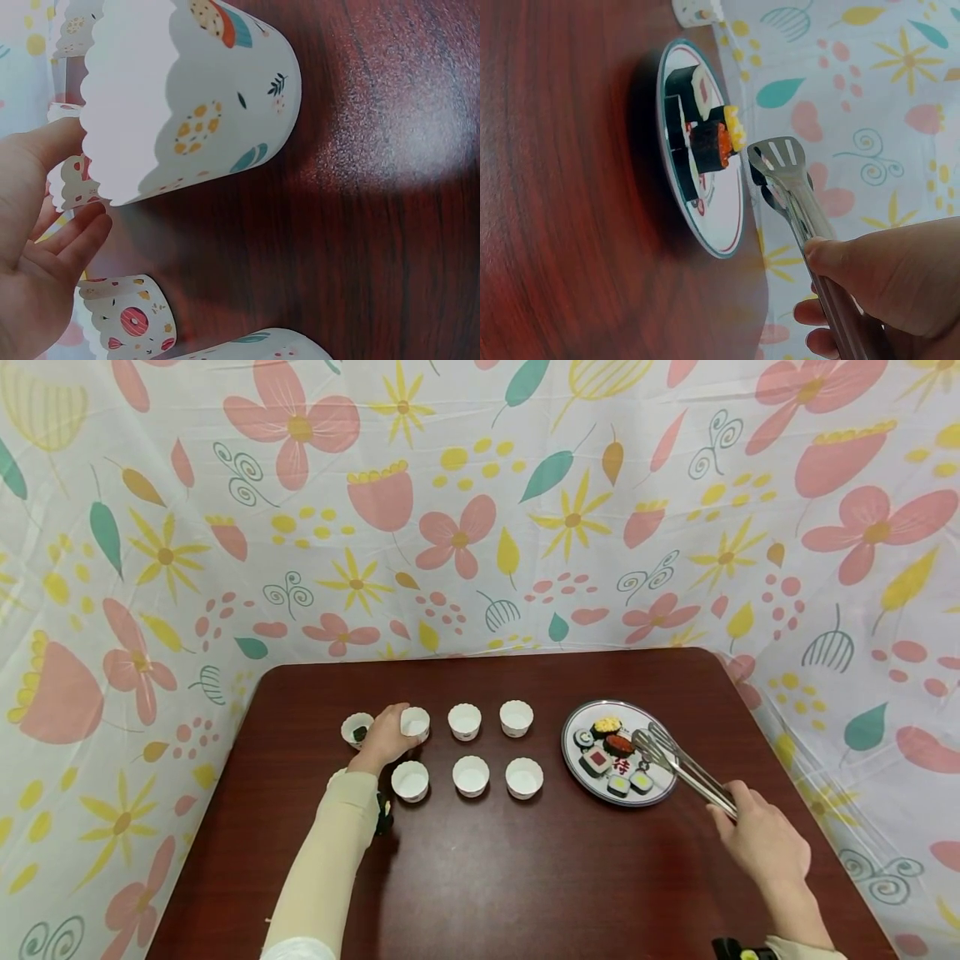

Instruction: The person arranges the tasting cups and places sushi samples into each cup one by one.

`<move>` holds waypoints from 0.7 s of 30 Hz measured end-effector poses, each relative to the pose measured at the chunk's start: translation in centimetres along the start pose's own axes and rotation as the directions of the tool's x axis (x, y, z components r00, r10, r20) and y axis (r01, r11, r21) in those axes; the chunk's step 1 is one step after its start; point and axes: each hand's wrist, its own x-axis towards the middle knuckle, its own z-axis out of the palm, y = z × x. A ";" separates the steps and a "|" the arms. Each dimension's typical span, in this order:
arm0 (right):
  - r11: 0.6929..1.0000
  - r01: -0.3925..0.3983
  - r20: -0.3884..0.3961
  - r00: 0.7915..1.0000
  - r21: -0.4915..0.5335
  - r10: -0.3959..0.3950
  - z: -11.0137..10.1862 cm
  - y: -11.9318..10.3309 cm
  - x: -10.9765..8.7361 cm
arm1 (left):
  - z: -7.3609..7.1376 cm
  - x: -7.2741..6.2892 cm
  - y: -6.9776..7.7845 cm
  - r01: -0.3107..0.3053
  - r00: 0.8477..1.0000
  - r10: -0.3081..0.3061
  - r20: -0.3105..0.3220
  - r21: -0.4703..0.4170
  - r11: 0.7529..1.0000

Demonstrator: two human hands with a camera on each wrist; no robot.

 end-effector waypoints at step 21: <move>1.000 0.021 -0.027 0.999 0.022 -0.020 0.2 -3.2 1.8 | 0.3 0.1 -0.2 0.006 1.000 -0.007 -0.021 -0.025 1.000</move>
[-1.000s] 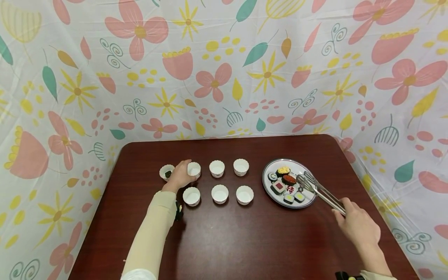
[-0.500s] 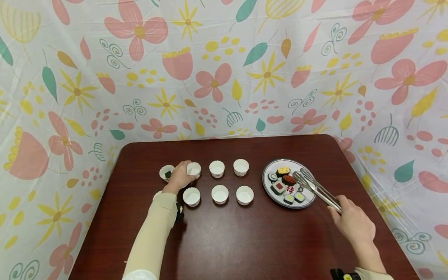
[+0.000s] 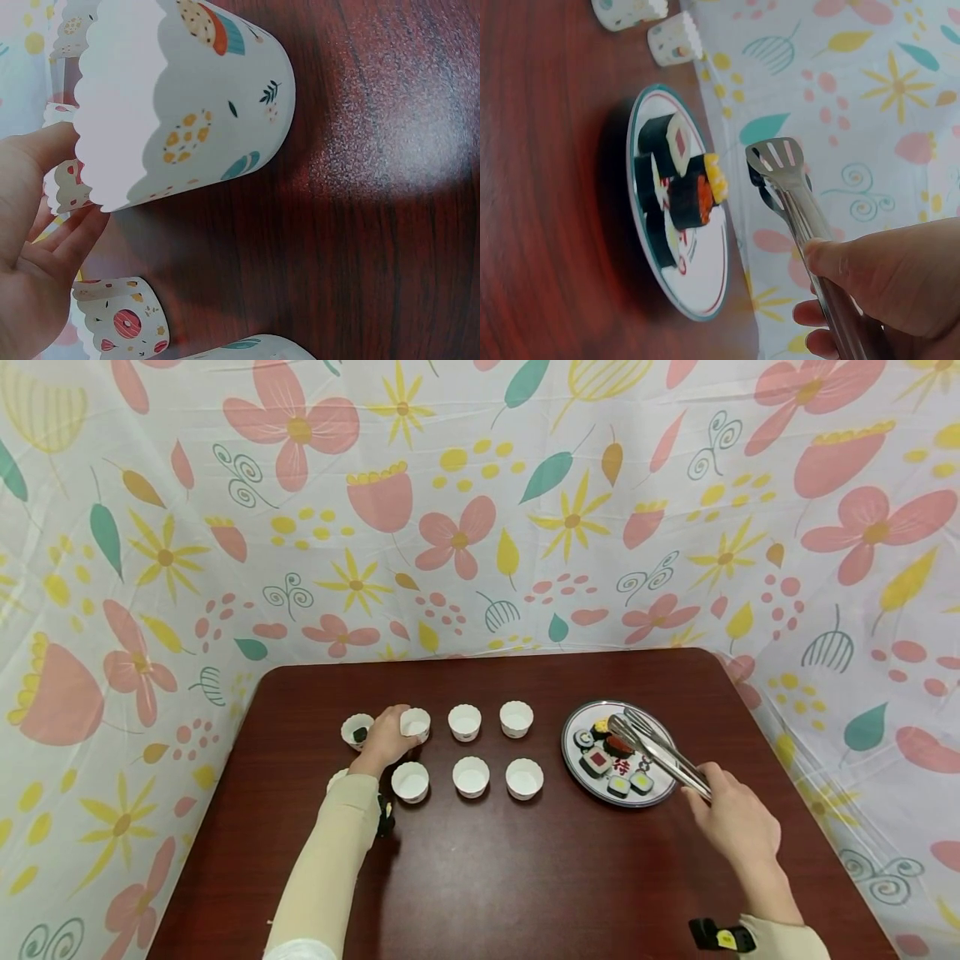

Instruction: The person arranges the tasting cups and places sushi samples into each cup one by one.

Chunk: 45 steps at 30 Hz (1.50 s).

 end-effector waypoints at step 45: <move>0.982 0.181 0.052 0.982 0.049 -0.184 3.1 -10.9 6.6 | 0.1 0.1 -0.3 0.006 1.000 -0.006 -0.007 -0.025 1.000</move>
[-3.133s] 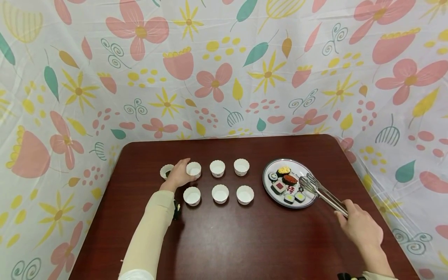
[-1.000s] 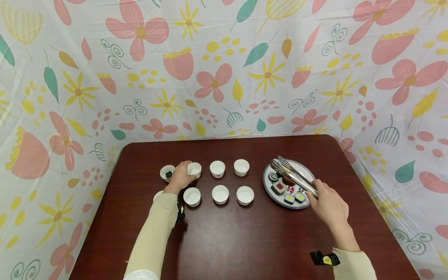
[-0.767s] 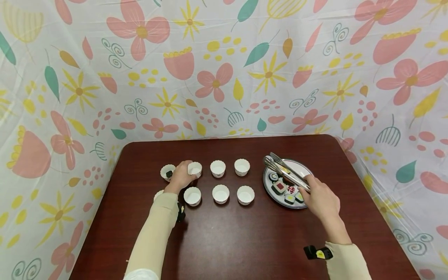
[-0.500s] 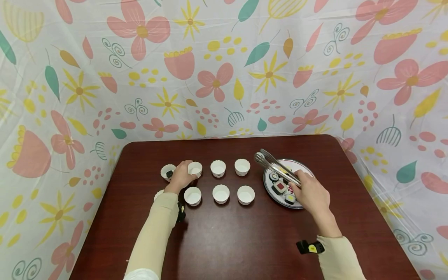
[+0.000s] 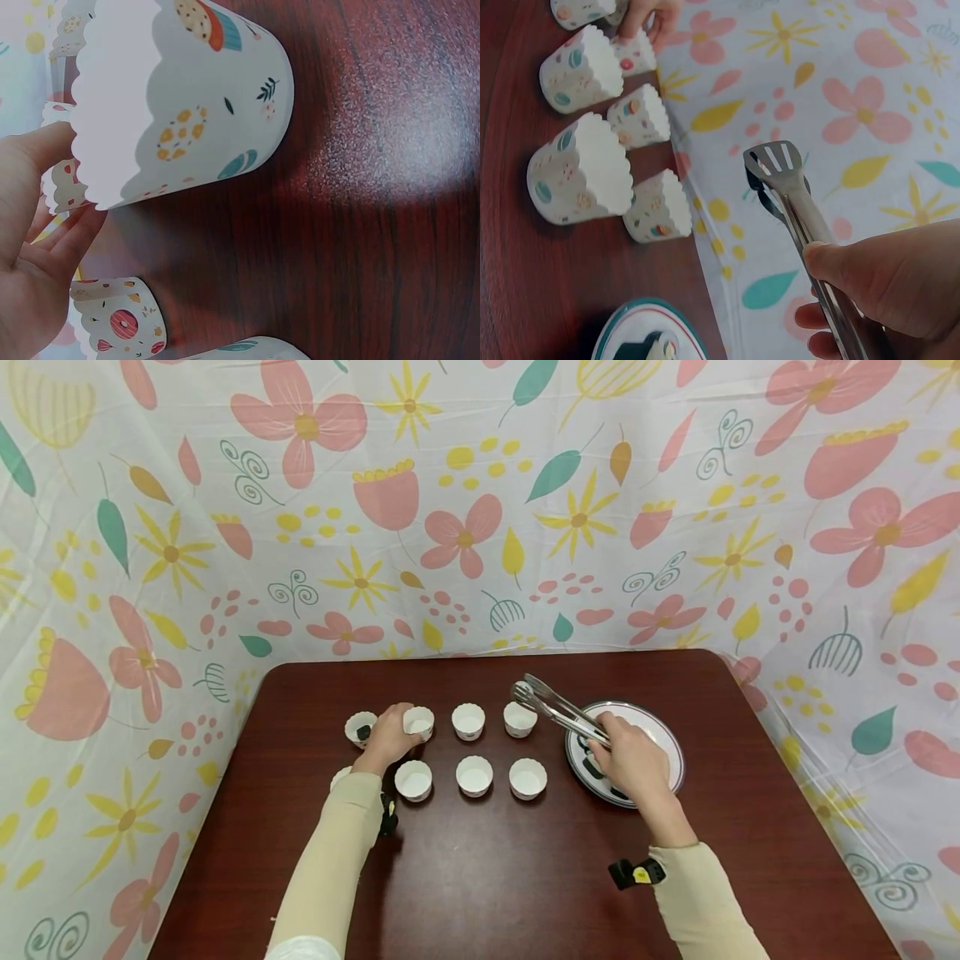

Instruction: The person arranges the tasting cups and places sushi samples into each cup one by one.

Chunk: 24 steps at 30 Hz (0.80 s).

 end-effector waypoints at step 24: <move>0.991 0.123 0.023 0.992 -0.043 -0.122 2.7 -5.5 2.8 | 0.1 0.1 -0.2 -0.008 1.000 0.008 -0.008 -0.003 1.000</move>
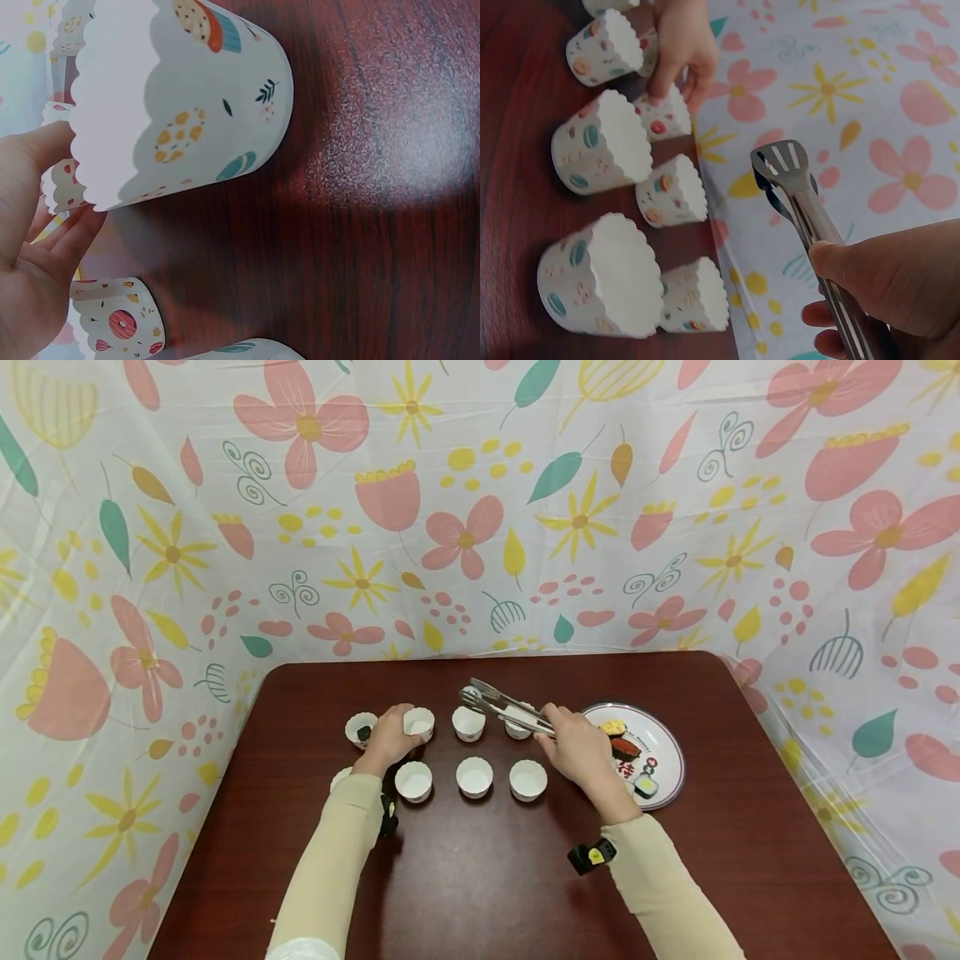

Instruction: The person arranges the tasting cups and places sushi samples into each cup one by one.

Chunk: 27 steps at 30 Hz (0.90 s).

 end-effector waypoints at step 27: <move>0.992 0.089 0.135 0.988 -0.092 -0.077 4.1 -5.6 2.4 | 0.1 0.1 -0.3 -0.010 1.000 0.010 -0.005 -0.011 1.000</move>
